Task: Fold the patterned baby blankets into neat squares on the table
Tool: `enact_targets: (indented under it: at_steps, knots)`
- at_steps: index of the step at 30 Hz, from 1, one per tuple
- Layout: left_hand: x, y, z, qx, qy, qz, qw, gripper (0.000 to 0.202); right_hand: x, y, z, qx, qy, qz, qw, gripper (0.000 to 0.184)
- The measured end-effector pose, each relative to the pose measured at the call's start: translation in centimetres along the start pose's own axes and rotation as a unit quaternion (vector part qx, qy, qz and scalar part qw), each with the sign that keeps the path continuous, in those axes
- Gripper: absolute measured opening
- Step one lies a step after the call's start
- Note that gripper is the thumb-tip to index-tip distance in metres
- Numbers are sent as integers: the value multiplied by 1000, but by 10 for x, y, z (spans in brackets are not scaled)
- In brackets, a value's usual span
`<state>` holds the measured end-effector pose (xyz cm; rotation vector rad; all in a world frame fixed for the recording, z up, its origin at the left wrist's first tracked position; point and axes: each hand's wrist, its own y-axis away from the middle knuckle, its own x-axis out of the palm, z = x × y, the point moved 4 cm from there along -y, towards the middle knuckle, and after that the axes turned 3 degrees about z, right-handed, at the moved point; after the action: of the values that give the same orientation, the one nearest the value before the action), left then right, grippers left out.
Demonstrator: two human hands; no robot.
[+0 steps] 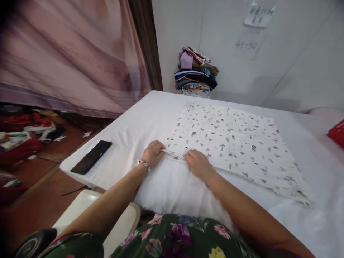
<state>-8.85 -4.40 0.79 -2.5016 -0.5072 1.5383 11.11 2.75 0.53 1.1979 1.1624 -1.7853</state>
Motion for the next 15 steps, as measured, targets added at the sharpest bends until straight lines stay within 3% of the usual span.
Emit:
enact_targets:
  at_steps: [8, 15]
  knots:
    - [-1, -2, 1, -25, -16, 35, 999, 17, 3, 0, 2, -9, 16, 8, 1000, 27]
    - [-7, -3, -1, 41, -28, 54, 997, 12, -5, -1, 6, -36, 31, 39, 998, 19]
